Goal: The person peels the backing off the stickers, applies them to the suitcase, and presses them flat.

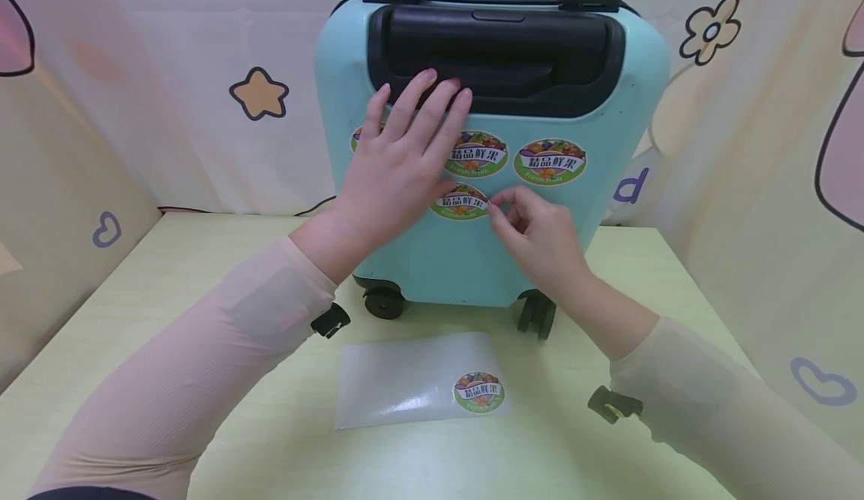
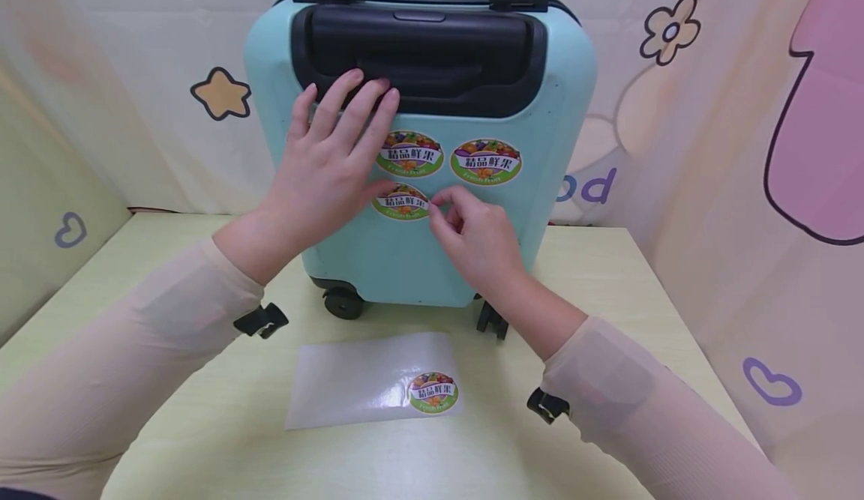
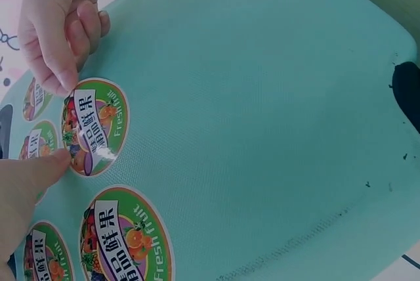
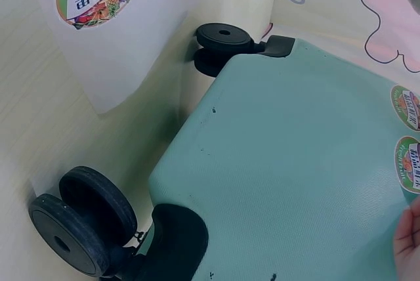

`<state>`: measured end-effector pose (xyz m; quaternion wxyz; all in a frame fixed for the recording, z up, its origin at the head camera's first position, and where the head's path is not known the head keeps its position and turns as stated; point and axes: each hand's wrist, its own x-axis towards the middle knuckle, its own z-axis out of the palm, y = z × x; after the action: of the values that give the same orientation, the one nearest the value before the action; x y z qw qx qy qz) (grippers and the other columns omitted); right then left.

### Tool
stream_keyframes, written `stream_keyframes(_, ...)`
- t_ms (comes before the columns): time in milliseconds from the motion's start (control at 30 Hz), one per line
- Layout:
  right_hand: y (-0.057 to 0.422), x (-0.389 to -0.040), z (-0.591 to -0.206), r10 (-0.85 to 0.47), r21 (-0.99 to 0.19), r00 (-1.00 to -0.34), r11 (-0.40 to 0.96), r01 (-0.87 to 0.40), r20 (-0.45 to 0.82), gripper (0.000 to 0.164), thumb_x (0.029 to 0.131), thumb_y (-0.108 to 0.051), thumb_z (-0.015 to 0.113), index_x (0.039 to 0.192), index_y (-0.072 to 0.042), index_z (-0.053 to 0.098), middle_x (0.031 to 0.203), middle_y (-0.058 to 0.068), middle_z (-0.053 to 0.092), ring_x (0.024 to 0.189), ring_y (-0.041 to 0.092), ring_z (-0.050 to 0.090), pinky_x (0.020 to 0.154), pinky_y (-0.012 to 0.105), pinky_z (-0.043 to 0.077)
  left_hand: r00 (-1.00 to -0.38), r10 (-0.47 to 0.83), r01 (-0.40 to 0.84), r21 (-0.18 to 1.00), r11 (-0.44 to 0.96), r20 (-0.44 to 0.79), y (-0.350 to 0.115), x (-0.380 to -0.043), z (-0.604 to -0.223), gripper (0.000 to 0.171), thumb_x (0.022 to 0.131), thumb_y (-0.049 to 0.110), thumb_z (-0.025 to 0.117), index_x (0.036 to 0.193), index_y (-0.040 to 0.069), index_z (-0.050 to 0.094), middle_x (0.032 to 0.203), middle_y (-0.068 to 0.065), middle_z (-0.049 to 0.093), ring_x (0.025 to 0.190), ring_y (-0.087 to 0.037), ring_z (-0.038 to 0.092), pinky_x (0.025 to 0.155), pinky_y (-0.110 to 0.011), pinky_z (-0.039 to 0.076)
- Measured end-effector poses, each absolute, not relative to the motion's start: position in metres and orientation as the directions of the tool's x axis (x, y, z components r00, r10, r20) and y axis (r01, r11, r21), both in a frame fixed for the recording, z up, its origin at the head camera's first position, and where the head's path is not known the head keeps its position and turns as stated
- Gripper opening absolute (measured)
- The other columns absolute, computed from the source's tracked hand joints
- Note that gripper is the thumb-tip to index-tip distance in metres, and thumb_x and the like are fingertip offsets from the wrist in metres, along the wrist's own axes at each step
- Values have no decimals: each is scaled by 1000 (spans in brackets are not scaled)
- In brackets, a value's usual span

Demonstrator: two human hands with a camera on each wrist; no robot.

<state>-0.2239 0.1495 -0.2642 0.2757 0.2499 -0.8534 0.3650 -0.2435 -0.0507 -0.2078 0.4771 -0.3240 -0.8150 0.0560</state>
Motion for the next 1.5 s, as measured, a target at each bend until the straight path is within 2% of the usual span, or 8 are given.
stream_keyframes(133,150,-223,-264,-220,-491,-733,616,-616,643,8,90,-9,59,91,-2,63,57,2,47,50,16,40,48,25,31,-335,584,483,-397,780,740,-52,-244,-207,75,82,37,69,142,5,36,141,-15,38,134,-32,23,106,-52,15)
stream_keyframes(233,150,-223,-264,-216,-496,-737,617,-612,641,9,91,-9,58,91,-2,63,56,2,47,49,16,40,48,26,31,-348,587,478,-400,782,732,-51,-243,-207,74,84,37,67,142,5,35,142,-15,37,135,-32,22,107,-52,15)
stream_keyframes(467,150,-224,-264,-213,-496,-734,614,-614,645,8,91,-9,58,90,-2,63,56,1,47,49,16,40,48,25,31,-428,592,461,-398,793,683,-45,-242,-210,116,63,68,70,146,2,24,146,-20,25,138,-36,11,108,-54,8)
stream_keyframes(633,150,-225,-264,-219,-483,-719,610,-628,659,8,90,-8,59,90,-2,64,56,1,47,48,16,39,47,24,30,-427,585,438,-408,801,689,-43,-245,-214,122,58,72,70,146,3,22,147,-22,21,138,-38,9,108,-54,6)
stream_keyframes(867,150,-225,-264,-221,-477,-712,608,-635,666,8,90,-8,60,90,-2,64,56,1,47,49,15,40,47,24,31,-425,592,426,-426,798,685,-43,-247,-217,126,54,74,71,147,6,20,148,-22,18,138,-38,7,108,-54,5)
stream_keyframes(1200,149,-224,-263,-219,-481,-720,613,-627,659,8,90,-8,59,90,-1,64,56,1,47,50,15,40,47,24,31,-445,594,378,-461,803,670,-40,-244,-217,125,55,73,70,149,8,17,148,-25,16,137,-41,7,109,-53,6)
stream_keyframes(1367,150,-224,-264,-221,-474,-713,613,-632,665,7,89,-7,60,90,-1,63,57,2,47,50,15,40,48,25,32,-427,596,394,-453,799,680,-41,-244,-217,123,56,72,71,148,9,20,147,-25,19,137,-41,9,108,-52,9)
stream_keyframes(1500,150,-224,-265,-225,-469,-708,611,-638,670,7,89,-7,60,90,-1,63,57,1,48,50,15,40,48,24,32,-386,600,425,-443,790,701,-42,-246,-217,118,58,71,71,147,9,25,146,-24,23,136,-40,13,108,-51,13)
